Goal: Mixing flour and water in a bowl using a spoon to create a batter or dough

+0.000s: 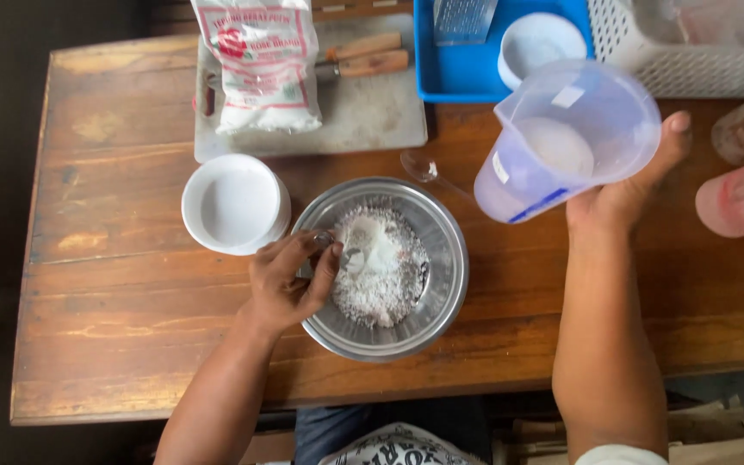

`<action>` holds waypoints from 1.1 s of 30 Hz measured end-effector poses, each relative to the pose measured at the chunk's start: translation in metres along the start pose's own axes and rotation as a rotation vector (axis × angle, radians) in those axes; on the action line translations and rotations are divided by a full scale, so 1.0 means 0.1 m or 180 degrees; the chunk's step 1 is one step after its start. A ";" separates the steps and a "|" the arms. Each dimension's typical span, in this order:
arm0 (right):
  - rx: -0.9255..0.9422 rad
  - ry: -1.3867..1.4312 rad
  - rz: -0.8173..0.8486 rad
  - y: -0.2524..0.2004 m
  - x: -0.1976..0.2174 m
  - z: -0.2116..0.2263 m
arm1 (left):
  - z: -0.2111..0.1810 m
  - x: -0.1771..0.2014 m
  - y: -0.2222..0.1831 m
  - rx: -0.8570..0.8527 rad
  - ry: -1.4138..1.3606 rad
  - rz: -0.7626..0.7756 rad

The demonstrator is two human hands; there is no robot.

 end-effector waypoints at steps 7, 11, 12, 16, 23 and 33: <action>0.0321 0.0198 -0.0702 -0.17 0.12 0.13 | 0.01 0.03 0.01 0.0047 -0.0038 -0.0037; 0.0476 0.0171 -0.0405 -0.23 -0.07 0.28 | 0.05 0.01 0.00 0.0142 -0.0144 -0.0005; 0.0419 0.0218 -0.0339 -0.23 -0.12 0.27 | 0.07 0.02 -0.01 0.0171 -0.0158 -0.0023; 0.0998 0.0040 0.0305 -0.28 -0.42 0.47 | 0.09 0.07 -0.06 0.0254 -0.0015 -0.0114; 0.0456 0.0012 0.0163 -0.30 -0.51 0.19 | 0.20 0.15 -0.04 0.0437 -0.0116 -0.0276; 0.1071 -0.0783 0.1955 -0.59 -0.82 0.32 | 0.25 0.07 -0.11 0.0404 -0.0369 -0.0196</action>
Point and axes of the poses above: each hand's wrist, its own y-axis towards the middle knuckle, its own x-axis out of the back of the hand, z = x × y, the point moved 9 cm from there along y, towards the middle knuckle, and after that the axes turned 1 degree about -z, right-handed, at the moved point
